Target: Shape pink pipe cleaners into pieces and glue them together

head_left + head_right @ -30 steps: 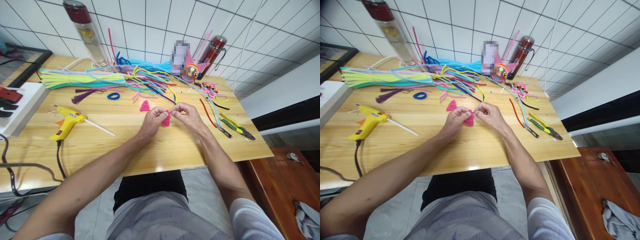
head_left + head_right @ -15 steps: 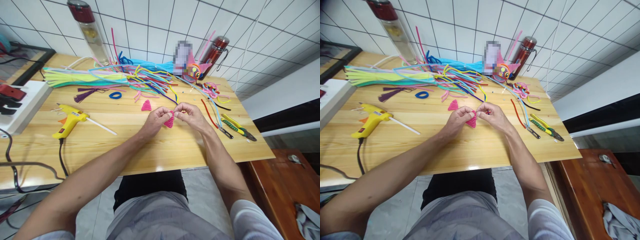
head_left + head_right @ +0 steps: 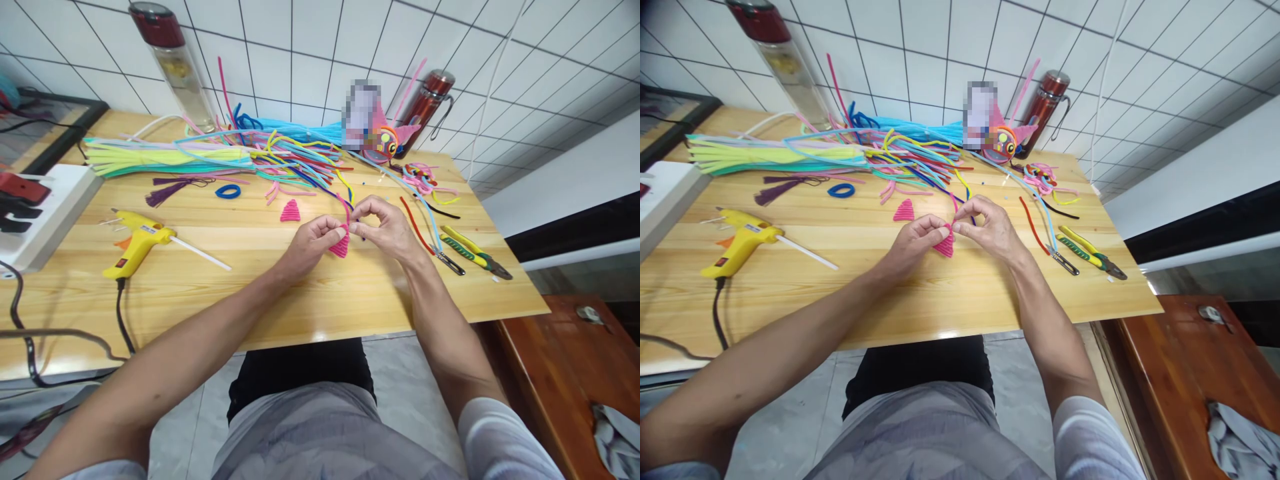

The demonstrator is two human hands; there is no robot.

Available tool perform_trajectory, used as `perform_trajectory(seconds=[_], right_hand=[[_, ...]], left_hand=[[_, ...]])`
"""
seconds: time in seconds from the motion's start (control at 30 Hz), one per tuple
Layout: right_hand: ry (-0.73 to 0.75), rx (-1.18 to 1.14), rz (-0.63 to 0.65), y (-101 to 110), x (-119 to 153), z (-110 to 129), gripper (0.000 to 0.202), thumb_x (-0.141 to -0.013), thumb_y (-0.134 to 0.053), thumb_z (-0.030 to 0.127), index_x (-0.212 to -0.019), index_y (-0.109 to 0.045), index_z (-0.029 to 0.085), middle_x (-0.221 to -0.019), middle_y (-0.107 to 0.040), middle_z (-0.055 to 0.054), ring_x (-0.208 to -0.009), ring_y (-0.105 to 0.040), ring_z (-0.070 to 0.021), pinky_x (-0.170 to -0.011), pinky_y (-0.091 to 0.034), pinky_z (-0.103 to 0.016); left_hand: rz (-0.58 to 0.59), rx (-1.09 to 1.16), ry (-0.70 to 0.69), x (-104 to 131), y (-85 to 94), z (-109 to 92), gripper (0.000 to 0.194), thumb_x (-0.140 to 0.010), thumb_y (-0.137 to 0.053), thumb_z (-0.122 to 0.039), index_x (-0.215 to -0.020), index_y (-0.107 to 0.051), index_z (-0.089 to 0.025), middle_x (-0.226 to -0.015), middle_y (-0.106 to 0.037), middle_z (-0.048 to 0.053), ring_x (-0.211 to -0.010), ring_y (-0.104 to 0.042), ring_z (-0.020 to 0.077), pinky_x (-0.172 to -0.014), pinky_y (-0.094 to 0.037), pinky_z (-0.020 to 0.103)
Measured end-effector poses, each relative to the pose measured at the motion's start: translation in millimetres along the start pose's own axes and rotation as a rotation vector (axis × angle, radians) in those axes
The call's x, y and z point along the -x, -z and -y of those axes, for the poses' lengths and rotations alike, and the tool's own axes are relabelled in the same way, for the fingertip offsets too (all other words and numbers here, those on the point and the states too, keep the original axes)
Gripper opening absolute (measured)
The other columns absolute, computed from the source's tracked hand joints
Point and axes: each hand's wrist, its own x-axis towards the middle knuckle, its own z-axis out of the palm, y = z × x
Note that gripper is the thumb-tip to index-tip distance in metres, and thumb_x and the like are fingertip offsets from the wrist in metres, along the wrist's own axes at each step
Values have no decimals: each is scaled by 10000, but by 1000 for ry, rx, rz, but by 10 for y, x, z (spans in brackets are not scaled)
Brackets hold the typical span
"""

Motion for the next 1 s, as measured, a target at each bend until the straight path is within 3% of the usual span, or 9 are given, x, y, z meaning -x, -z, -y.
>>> perform_trajectory(seconds=[0.3,0.6,0.8,1.0], right_hand=[[17,91,-16,-101,50,70,177,-888,-751,380,-801,-756,226,-787,-725,-31,-756,-637,-190,-735,-500,-348],[34,118,-78,-188,67,70,147,-876,-766,356,-812,-782,225,-805,-764,-47,-730,-666,-191,-728,-527,-354],[-9,98,-91,-224,81,77,181,-875,-766,387,-795,-783,226,-795,-777,-41,-705,-661,-183,-703,-530,-341],[45,75,-137,-275,90,96,170,-888,-747,361,-777,-780,237,-776,-759,-41,-702,-654,-183,-698,-539,-343]], left_hand=[[-224,-230,-158,17,-18,15,225,-915,-723,-392,-839,-658,-190,-750,-628,-13,-692,-552,118,-692,-474,255],[-269,-484,-267,47,-34,-39,131,-926,-664,-282,-815,-667,-214,-767,-670,-8,-707,-552,143,-727,-443,280],[-294,-551,-292,31,-15,-13,102,-927,-669,-267,-841,-700,-222,-812,-716,7,-740,-585,160,-781,-463,295],[-295,-544,-316,26,4,-19,121,-941,-661,-285,-857,-720,-221,-823,-737,11,-760,-622,163,-783,-476,293]])
